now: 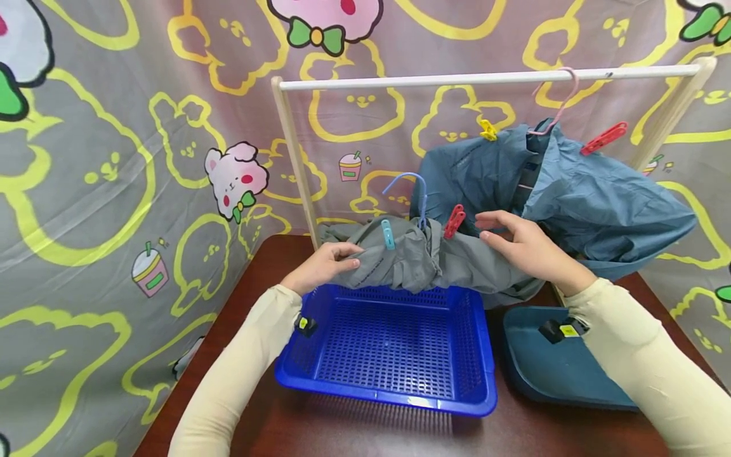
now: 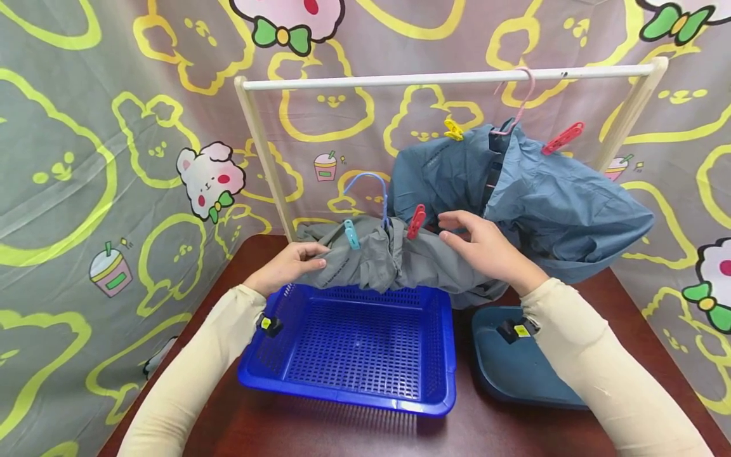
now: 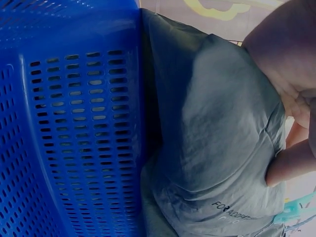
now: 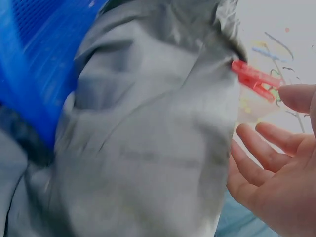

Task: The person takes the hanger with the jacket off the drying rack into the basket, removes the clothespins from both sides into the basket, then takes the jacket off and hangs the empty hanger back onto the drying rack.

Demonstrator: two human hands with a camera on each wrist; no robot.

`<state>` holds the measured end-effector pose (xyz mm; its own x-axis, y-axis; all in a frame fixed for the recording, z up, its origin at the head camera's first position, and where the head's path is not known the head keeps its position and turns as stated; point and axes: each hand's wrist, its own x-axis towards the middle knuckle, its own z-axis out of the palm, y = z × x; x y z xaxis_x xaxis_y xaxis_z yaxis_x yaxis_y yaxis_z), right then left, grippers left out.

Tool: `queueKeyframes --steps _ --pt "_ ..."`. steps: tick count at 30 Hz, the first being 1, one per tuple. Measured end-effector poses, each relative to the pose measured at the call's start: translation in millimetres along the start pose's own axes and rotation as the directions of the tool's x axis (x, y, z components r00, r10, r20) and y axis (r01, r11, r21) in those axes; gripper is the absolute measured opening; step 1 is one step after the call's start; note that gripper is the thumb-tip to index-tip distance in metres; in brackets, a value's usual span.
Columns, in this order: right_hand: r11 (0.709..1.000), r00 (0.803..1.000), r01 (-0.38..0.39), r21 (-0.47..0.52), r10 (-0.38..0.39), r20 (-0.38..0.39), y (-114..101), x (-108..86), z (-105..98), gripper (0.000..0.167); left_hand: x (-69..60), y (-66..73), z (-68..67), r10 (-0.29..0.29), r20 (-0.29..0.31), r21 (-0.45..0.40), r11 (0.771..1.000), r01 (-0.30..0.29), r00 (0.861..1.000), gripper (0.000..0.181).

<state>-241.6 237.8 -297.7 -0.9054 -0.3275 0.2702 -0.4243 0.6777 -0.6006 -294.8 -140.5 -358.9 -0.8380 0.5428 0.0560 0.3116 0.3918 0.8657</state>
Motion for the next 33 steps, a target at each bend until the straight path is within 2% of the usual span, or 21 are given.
queueKeyframes --steps 6,15,19,25,29,33 --pt "0.998 1.000 0.001 0.067 -0.001 0.006 -11.1 10.2 5.9 0.047 0.8 -0.3 0.7 0.000 -0.008 0.004 1.000 0.000 1.000 0.035" --pt "0.988 1.000 0.021 0.155 -0.019 -0.015 -12.1 20.8 13.7 0.046 0.7 0.2 1.3 0.011 -0.002 0.007 1.000 -0.011 1.000 0.035" --pt "0.969 1.000 -0.009 0.248 0.010 -0.003 -11.6 25.2 14.6 0.046 0.5 -0.7 2.2 0.015 -0.005 0.002 1.000 -0.015 1.000 0.035" --pt "0.907 0.997 -0.072 0.415 0.070 0.020 -11.0 28.6 15.7 0.045 1.2 -6.0 3.6 0.029 -0.005 -0.019 0.999 -0.029 1.000 0.034" --pt "0.895 0.999 -0.043 0.444 0.044 0.009 -13.2 30.9 15.4 0.044 1.9 -6.7 3.1 0.042 -0.015 -0.019 0.999 -0.042 0.999 0.033" --pt "0.905 0.998 -0.056 0.422 0.055 0.014 -17.5 31.9 14.2 0.045 2.9 -7.1 2.5 0.049 -0.021 -0.020 0.999 -0.049 0.999 0.033"
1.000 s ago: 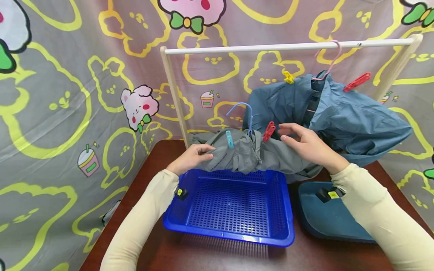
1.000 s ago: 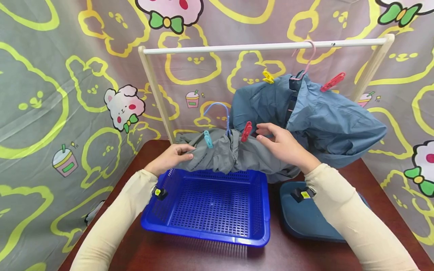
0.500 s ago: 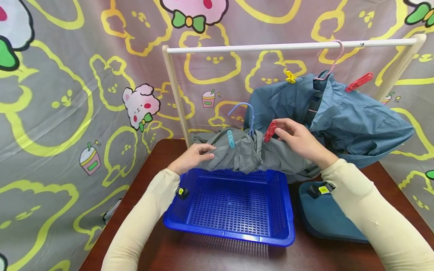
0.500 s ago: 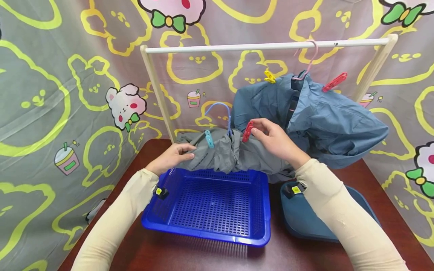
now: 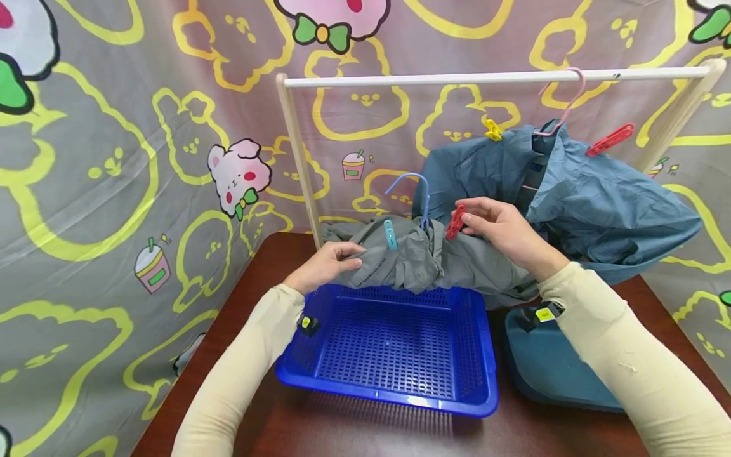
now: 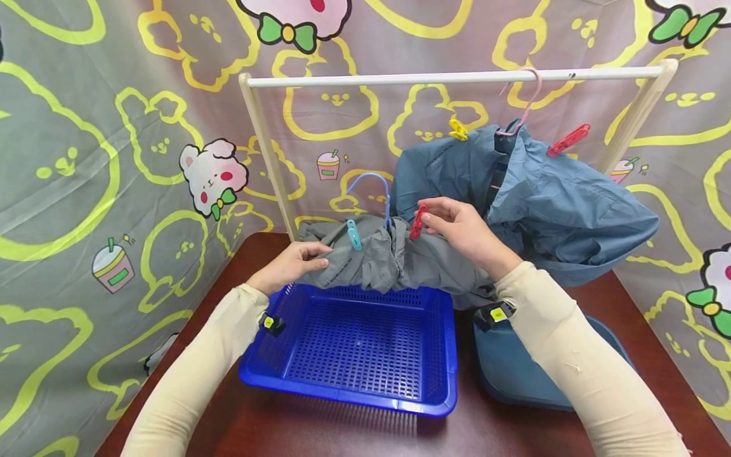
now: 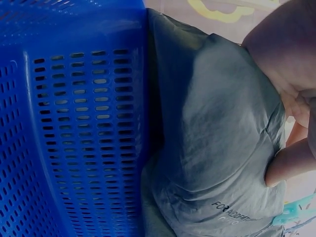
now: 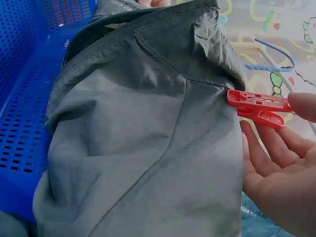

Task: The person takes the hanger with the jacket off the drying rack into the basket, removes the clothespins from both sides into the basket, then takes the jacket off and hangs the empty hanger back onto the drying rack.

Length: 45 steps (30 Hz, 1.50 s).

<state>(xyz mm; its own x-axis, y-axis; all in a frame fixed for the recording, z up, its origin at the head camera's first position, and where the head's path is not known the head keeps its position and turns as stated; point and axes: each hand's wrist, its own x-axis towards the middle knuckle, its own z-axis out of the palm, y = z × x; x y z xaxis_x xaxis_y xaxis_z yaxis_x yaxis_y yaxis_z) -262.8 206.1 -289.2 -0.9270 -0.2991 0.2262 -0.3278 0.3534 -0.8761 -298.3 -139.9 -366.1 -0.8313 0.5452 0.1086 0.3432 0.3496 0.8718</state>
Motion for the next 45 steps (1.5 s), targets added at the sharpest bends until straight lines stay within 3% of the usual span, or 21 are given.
queueKeyframes --steps 8,19,28,38,45 --pt "0.993 0.996 -0.020 -0.113 0.010 -0.088 -1.9 -0.2 0.4 0.038 0.6 4.5 0.7 -0.007 -0.002 0.007 1.000 0.007 1.000 0.033" --pt "0.993 0.991 0.005 -0.116 -0.021 -0.130 -0.2 -2.3 1.6 0.036 2.2 3.7 0.1 -0.036 0.005 0.018 0.999 0.036 0.999 0.035" --pt "0.995 0.985 0.031 -0.100 -0.047 -0.165 1.6 -8.3 -2.5 0.038 0.0 4.3 -0.5 -0.023 -0.009 0.011 1.000 0.023 1.000 0.033" --pt "0.984 0.993 -0.040 -0.174 0.019 -0.119 0.9 -24.8 -15.1 0.038 -0.5 5.7 -3.0 -0.016 -0.040 0.022 1.000 0.016 0.999 0.034" --pt "0.986 0.999 -0.053 -0.155 0.053 -0.004 13.2 -38.8 -37.0 0.044 -1.2 2.6 -5.1 -0.023 -0.053 0.023 0.999 0.024 0.998 0.034"
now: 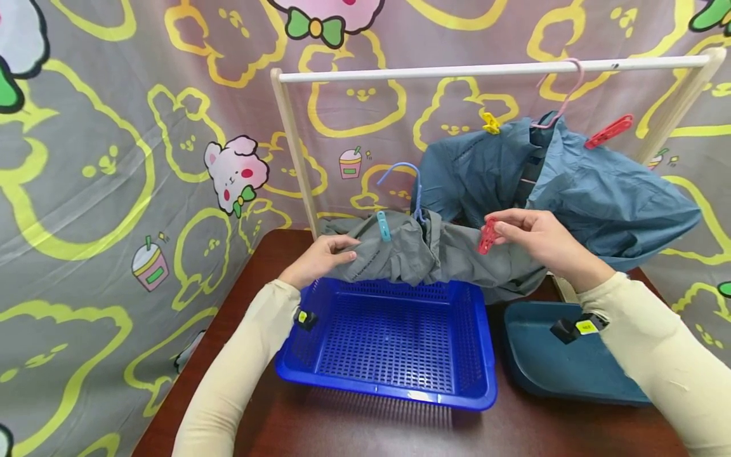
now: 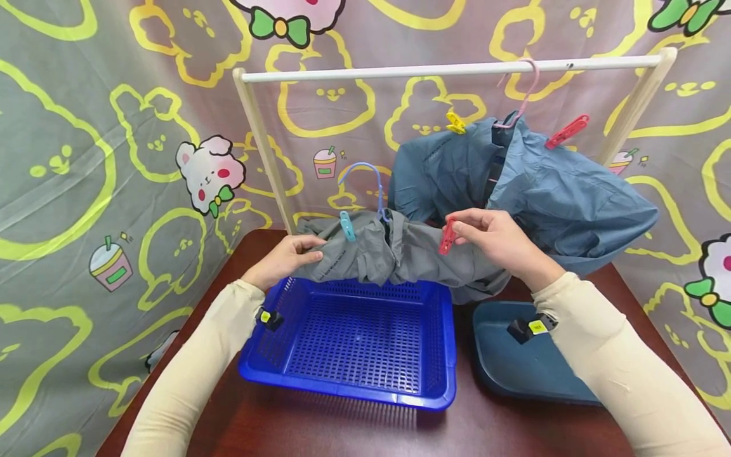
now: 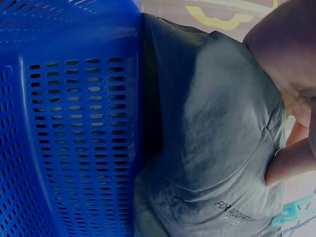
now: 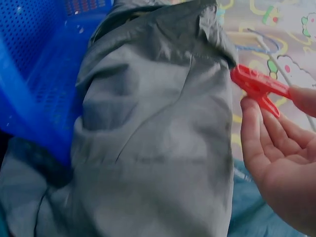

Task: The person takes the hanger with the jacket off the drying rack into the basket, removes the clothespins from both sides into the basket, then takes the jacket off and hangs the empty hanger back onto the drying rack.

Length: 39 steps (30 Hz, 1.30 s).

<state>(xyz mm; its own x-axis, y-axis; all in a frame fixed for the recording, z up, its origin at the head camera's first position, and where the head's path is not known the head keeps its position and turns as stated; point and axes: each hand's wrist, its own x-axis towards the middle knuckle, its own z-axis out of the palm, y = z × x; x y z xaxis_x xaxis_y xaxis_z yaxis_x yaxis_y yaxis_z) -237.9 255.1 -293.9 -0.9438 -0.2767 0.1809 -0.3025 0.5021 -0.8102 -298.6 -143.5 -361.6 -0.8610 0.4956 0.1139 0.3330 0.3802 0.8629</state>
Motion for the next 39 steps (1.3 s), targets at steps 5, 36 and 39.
queueKeyframes --steps 5,36,39 --pt "0.996 0.996 0.051 0.070 -0.056 0.076 15.8 -4.2 -14.5 0.042 0.1 -1.7 -1.7 0.002 -0.017 0.000 1.000 -0.002 1.000 0.034" --pt "0.956 0.773 -0.281 0.089 0.170 0.612 84.9 -45.9 -32.5 0.047 3.0 -1.9 -2.9 0.017 -0.027 0.012 1.000 -0.017 0.999 0.033" --pt "0.937 0.742 -0.333 0.106 0.192 0.642 93.5 -48.1 -27.0 0.048 3.8 -2.9 -2.7 0.018 -0.029 0.000 1.000 -0.018 0.999 0.033"
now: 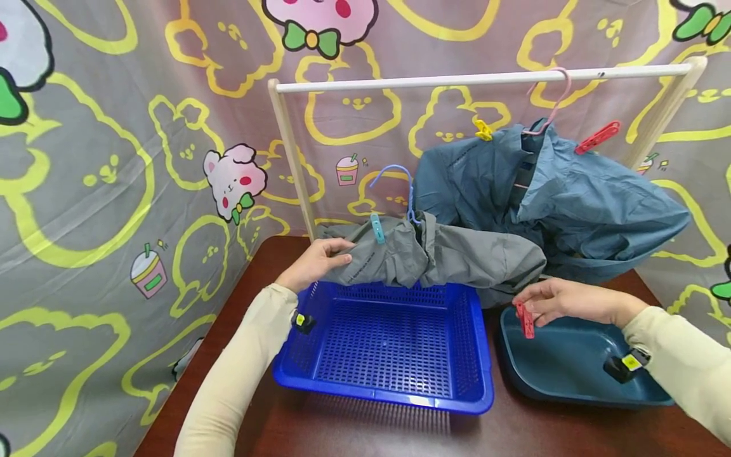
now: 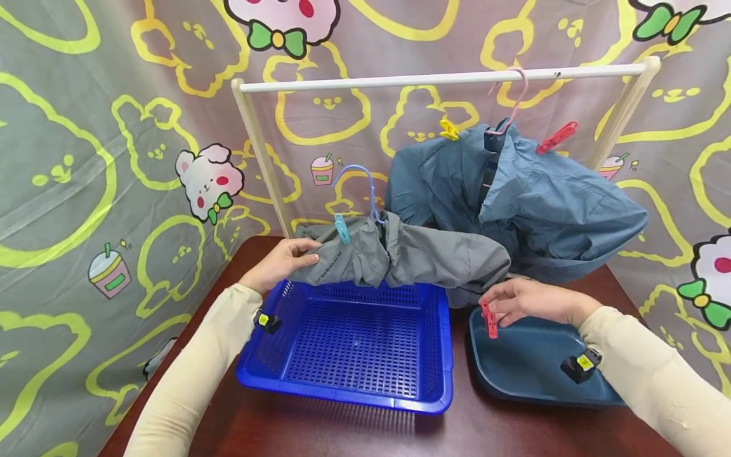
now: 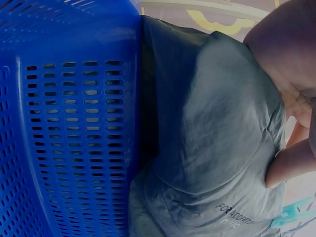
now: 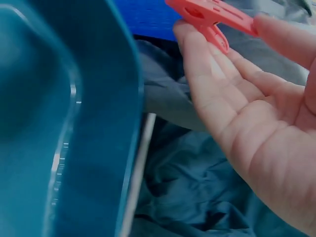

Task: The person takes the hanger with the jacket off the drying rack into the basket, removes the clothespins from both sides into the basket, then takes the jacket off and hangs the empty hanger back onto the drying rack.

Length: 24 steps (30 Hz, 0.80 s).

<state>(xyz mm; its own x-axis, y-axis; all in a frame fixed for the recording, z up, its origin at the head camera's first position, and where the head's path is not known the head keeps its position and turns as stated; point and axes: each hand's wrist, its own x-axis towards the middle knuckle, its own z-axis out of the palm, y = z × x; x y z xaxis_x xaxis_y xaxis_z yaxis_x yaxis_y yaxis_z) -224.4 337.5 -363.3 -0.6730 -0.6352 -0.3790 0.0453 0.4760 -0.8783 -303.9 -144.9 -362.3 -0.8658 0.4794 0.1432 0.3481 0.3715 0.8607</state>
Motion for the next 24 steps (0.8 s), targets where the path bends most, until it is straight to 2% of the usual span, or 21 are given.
queueKeyframes --steps 7,14,20,24 --pt "0.994 0.995 -0.100 0.041 0.099 0.018 18.6 8.5 9.4 0.047 -0.7 1.6 -0.1 0.006 0.002 -0.005 1.000 -0.006 1.000 0.033" --pt "0.985 0.986 -0.165 0.048 0.165 -0.011 34.8 17.4 15.0 0.043 -1.1 4.5 -1.7 0.003 -0.001 0.005 1.000 -0.003 1.000 0.033" --pt "0.978 0.978 -0.200 0.053 0.202 -0.045 42.9 18.6 14.1 0.042 -0.3 3.2 -1.2 0.004 0.000 0.001 1.000 -0.004 1.000 0.032" --pt "0.977 0.976 -0.209 0.049 0.212 -0.058 48.8 19.5 12.2 0.041 -0.5 3.3 -1.2 0.029 0.005 -0.001 1.000 -0.029 1.000 0.033"
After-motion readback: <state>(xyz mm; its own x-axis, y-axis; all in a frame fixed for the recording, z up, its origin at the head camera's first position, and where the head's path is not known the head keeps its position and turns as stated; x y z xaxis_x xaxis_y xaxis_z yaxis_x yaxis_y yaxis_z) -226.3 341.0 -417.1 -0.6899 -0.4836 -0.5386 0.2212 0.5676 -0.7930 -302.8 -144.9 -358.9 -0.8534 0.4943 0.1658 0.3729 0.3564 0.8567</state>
